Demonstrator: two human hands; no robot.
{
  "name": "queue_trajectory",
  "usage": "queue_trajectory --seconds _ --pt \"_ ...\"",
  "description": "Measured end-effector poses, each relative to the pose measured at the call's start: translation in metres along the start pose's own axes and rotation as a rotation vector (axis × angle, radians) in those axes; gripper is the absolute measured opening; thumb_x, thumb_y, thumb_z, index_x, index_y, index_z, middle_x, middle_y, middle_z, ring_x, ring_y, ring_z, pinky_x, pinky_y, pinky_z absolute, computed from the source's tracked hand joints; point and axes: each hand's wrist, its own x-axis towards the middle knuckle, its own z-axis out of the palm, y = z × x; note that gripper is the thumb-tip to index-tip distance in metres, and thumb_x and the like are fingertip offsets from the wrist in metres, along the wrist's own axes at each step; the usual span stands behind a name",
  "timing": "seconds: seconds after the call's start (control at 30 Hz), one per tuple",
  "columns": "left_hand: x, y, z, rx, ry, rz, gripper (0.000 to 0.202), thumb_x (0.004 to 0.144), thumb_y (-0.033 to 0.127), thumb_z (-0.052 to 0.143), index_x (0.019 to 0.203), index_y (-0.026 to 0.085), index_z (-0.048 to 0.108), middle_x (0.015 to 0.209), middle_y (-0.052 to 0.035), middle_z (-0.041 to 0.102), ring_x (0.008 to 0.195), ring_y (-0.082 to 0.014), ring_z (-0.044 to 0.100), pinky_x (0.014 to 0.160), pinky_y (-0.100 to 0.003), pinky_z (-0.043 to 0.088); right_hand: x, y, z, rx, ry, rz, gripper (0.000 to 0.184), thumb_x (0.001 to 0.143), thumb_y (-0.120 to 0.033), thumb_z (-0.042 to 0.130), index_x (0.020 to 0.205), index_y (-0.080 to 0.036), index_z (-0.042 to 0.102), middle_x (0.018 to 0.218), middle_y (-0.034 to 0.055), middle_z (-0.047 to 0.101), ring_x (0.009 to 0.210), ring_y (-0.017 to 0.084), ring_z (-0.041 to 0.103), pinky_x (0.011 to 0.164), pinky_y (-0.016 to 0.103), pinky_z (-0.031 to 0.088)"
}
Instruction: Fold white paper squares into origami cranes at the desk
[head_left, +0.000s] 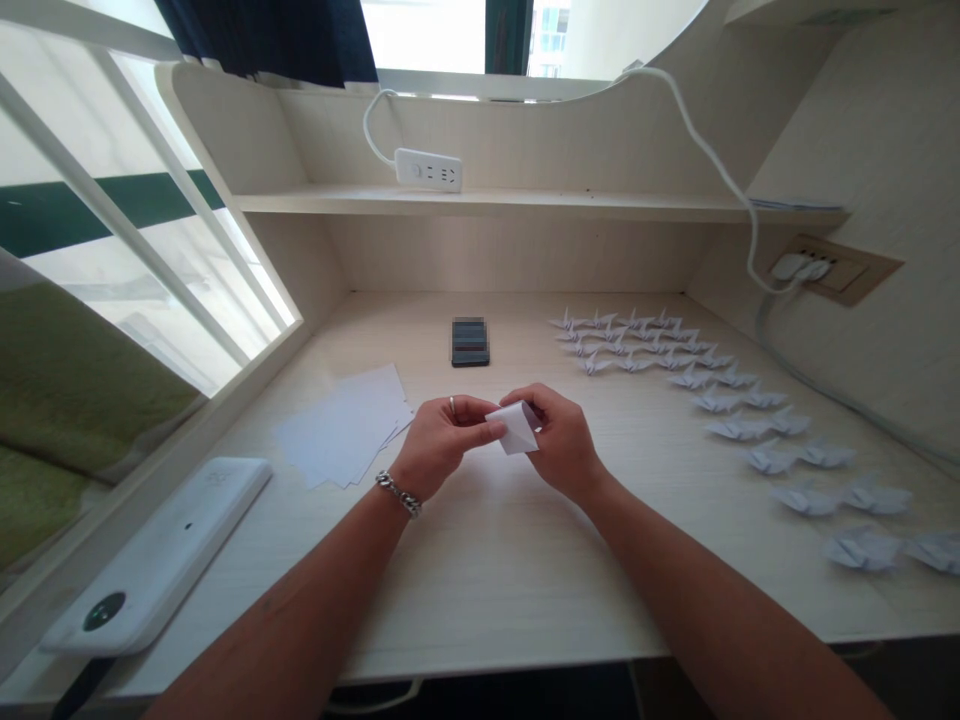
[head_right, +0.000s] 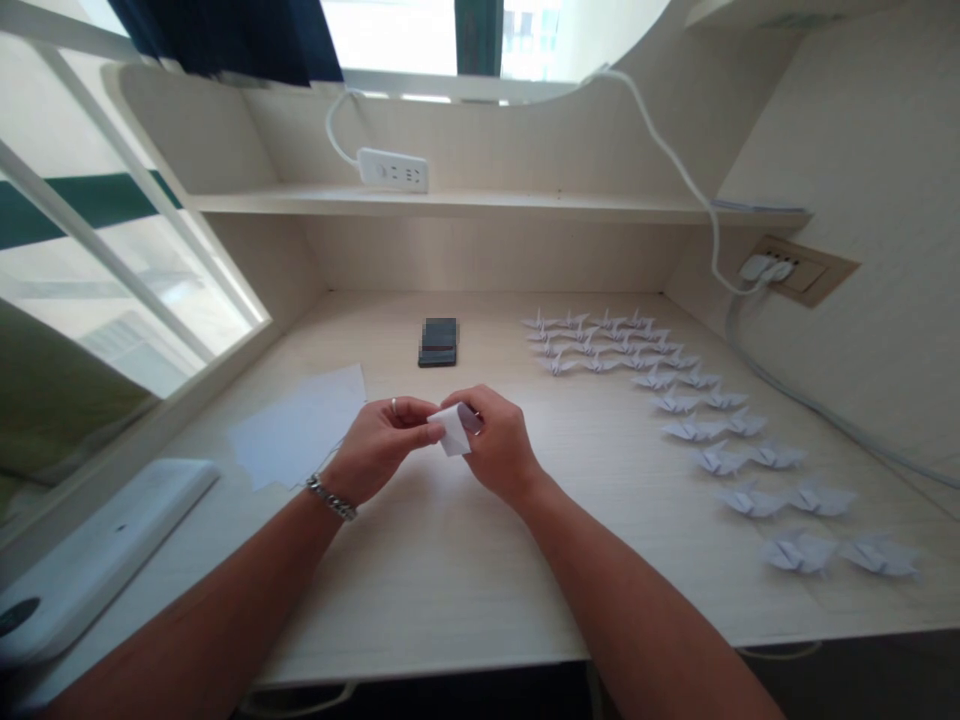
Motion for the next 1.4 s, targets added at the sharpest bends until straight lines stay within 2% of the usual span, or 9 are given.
queue_trajectory --seconds 0.2,0.47,0.77,0.97,1.13,1.4 --pt "-0.0008 0.0011 0.0042 -0.167 -0.002 -0.045 0.027 0.063 0.028 0.083 0.083 0.011 0.075 0.075 -0.0071 0.072 0.069 -0.0143 0.063 0.072 -0.03 0.05 -0.0003 0.0042 0.0044 0.107 0.07 0.122 0.011 0.072 -0.016 0.064 0.082 -0.019 0.063 0.074 0.0003 0.064 0.064 0.015 0.058 0.056 0.025 0.047" --pt "-0.001 -0.0028 0.0015 -0.108 0.032 -0.009 0.027 0.063 0.028 0.084 0.082 0.011 0.076 0.075 -0.0086 0.073 0.071 -0.0164 0.064 0.072 -0.031 0.051 -0.0003 0.0062 0.0038 0.136 0.088 0.068 0.02 0.067 -0.01 0.062 0.085 -0.02 0.064 0.08 0.0013 0.067 0.071 0.017 0.063 0.062 0.027 0.051" --pt "-0.0012 0.0006 0.005 -0.191 0.075 -0.085 0.026 0.055 0.025 0.087 0.071 0.011 0.073 0.066 -0.0053 0.069 0.062 -0.0124 0.06 0.066 -0.028 0.05 -0.0015 0.0033 0.0047 0.096 0.052 0.086 0.016 0.069 -0.014 0.065 0.084 -0.02 0.066 0.079 0.0015 0.068 0.071 0.017 0.063 0.062 0.027 0.05" --pt "-0.0019 0.0034 0.0066 -0.204 0.093 -0.089 0.023 0.054 0.025 0.087 0.065 0.012 0.072 0.061 -0.0027 0.066 0.059 -0.0111 0.057 0.065 -0.029 0.048 -0.0025 0.0063 0.0075 0.166 0.021 0.13 0.017 0.066 -0.015 0.068 0.083 -0.019 0.066 0.077 0.0017 0.069 0.068 0.017 0.063 0.059 0.027 0.05" --pt "-0.0026 0.0045 0.0072 -0.216 0.078 -0.099 0.022 0.056 0.025 0.087 0.066 0.012 0.072 0.06 -0.0018 0.065 0.058 -0.0104 0.056 0.066 -0.029 0.046 -0.0009 0.0064 0.0091 0.251 0.035 0.173 0.015 0.065 -0.021 0.072 0.079 -0.019 0.066 0.074 0.001 0.068 0.065 0.016 0.062 0.056 0.026 0.05" --pt "-0.0029 0.0041 0.0074 -0.225 0.103 -0.082 0.021 0.055 0.023 0.087 0.065 0.012 0.072 0.062 -0.0024 0.066 0.06 -0.0107 0.057 0.065 -0.028 0.045 0.0011 0.0034 0.0101 0.366 0.045 0.215 0.016 0.063 -0.021 0.074 0.077 -0.018 0.067 0.073 0.0009 0.069 0.065 0.016 0.063 0.056 0.027 0.052"
